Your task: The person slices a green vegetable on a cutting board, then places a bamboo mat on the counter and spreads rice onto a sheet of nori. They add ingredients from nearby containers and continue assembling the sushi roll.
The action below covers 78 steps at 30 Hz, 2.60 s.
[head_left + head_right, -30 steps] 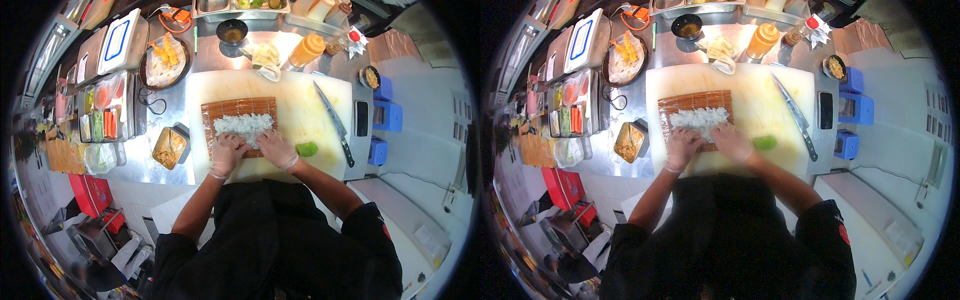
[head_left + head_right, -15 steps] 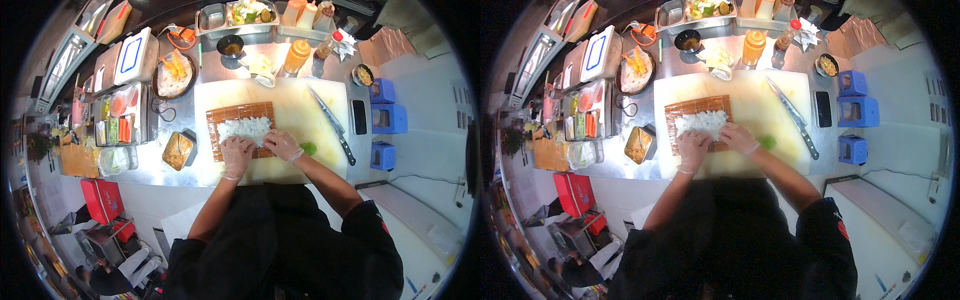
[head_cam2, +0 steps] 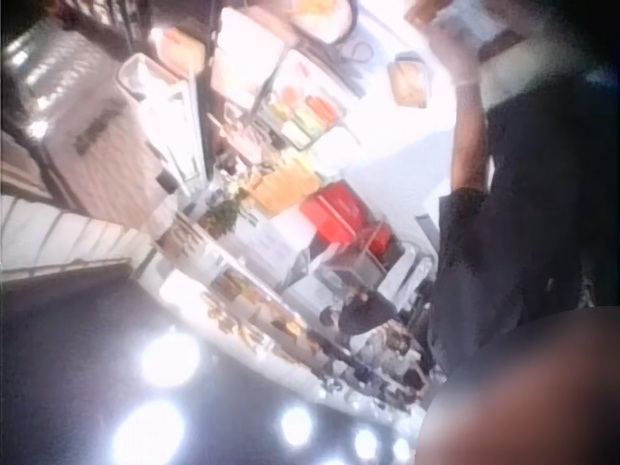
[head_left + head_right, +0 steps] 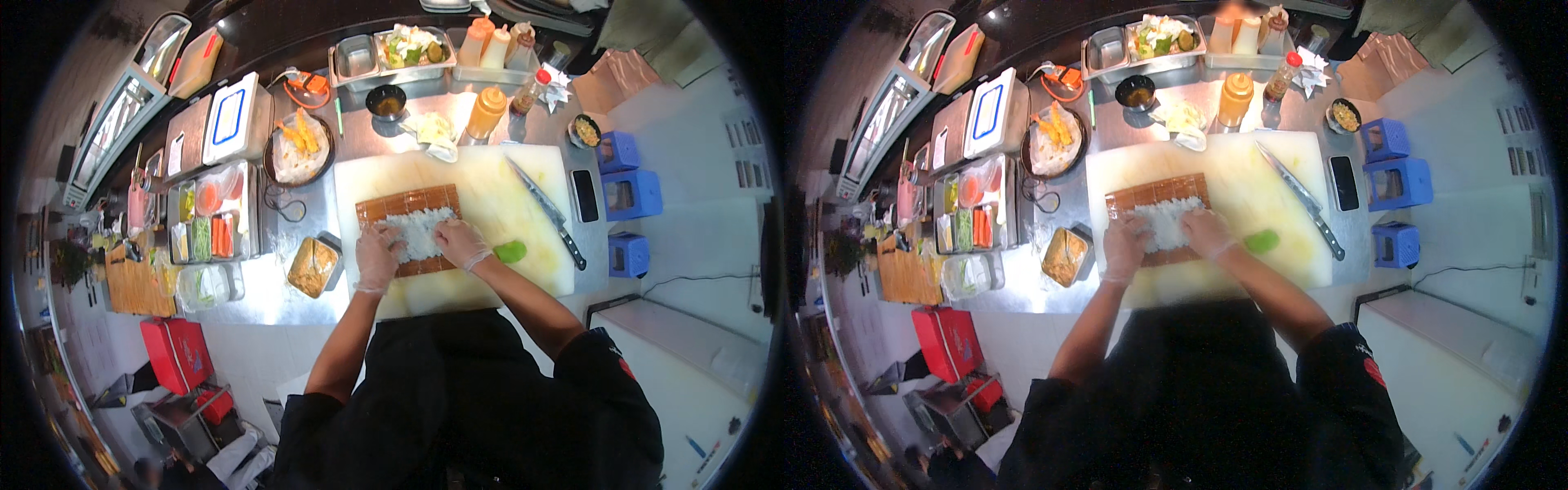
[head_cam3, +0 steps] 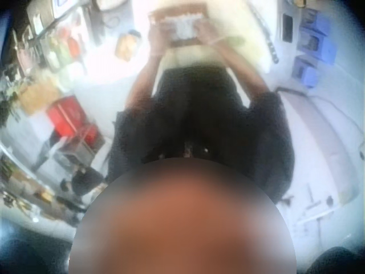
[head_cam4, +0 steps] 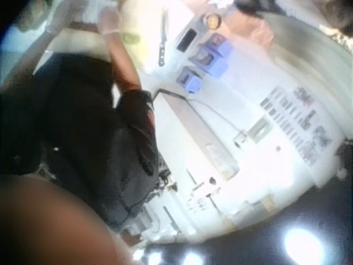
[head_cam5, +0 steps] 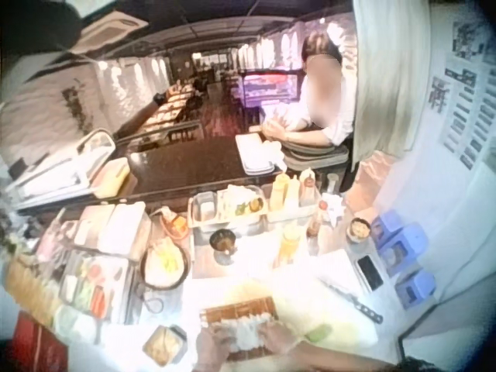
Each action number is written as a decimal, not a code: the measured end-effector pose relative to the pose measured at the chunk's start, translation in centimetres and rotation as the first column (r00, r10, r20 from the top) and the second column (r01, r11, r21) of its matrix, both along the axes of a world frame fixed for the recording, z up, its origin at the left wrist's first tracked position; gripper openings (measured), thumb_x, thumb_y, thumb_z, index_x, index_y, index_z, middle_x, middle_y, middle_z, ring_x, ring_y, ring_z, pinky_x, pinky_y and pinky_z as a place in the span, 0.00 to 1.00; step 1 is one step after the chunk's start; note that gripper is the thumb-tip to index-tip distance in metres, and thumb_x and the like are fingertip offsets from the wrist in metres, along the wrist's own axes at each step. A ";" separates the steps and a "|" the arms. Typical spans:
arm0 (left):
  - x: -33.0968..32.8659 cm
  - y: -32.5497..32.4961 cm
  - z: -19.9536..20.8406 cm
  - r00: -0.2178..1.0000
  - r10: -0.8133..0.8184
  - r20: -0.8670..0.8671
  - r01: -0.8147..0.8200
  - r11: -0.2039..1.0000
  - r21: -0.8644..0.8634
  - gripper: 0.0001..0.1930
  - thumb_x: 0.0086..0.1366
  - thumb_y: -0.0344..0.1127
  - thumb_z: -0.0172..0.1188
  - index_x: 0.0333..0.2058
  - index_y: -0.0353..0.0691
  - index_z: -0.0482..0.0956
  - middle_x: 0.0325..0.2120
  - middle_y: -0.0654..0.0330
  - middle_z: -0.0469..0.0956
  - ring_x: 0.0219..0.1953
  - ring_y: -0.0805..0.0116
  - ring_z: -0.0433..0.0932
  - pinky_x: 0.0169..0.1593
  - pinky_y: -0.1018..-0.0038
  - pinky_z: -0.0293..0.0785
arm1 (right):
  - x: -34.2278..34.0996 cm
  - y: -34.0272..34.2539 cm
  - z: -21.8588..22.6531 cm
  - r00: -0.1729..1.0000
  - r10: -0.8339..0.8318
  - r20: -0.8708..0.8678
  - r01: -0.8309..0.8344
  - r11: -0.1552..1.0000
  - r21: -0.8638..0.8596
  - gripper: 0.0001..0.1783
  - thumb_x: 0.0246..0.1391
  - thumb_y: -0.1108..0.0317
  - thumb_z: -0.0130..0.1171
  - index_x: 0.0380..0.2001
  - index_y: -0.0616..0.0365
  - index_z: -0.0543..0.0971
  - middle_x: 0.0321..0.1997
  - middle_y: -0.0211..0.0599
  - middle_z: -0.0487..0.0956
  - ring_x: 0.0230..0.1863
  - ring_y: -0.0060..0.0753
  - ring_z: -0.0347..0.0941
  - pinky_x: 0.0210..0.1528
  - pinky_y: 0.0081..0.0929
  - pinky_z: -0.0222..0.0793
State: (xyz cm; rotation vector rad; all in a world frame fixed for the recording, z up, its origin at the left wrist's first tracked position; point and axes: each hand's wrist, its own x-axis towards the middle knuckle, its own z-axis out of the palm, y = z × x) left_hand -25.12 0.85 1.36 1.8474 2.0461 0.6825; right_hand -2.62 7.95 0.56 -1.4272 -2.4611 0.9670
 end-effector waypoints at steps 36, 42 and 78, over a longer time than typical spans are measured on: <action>-4.9 5.1 -1.0 0.983 0.045 -0.179 -0.032 0.997 0.073 0.31 0.61 0.34 0.69 0.63 0.33 0.76 0.61 0.44 0.77 0.64 0.45 0.75 0.67 0.52 0.70 | 0.4 -1.9 -1.0 0.819 -0.571 0.057 0.570 0.797 -0.199 0.25 0.58 0.59 0.65 0.54 0.66 0.80 0.53 0.65 0.83 0.59 0.63 0.79 0.65 0.52 0.73; -5.6 7.2 -0.9 0.911 -0.164 -0.377 0.041 0.949 -0.313 0.25 0.63 0.41 0.67 0.59 0.44 0.78 0.55 0.50 0.78 0.60 0.47 0.77 0.62 0.44 0.73 | -0.5 -5.7 -1.5 0.890 -0.453 0.055 0.454 0.891 -0.007 0.26 0.54 0.67 0.65 0.54 0.69 0.76 0.50 0.68 0.81 0.58 0.70 0.78 0.63 0.56 0.73; -7.7 1.6 -5.4 0.527 0.357 0.771 -0.007 0.909 -0.417 0.09 0.80 0.40 0.59 0.48 0.41 0.81 0.31 0.67 0.79 0.32 0.75 0.76 0.36 0.74 0.74 | -1.1 -6.6 -4.1 0.717 -0.697 -0.017 0.695 0.717 -0.042 0.32 0.45 0.72 0.69 0.56 0.66 0.76 0.60 0.64 0.78 0.65 0.67 0.73 0.65 0.54 0.73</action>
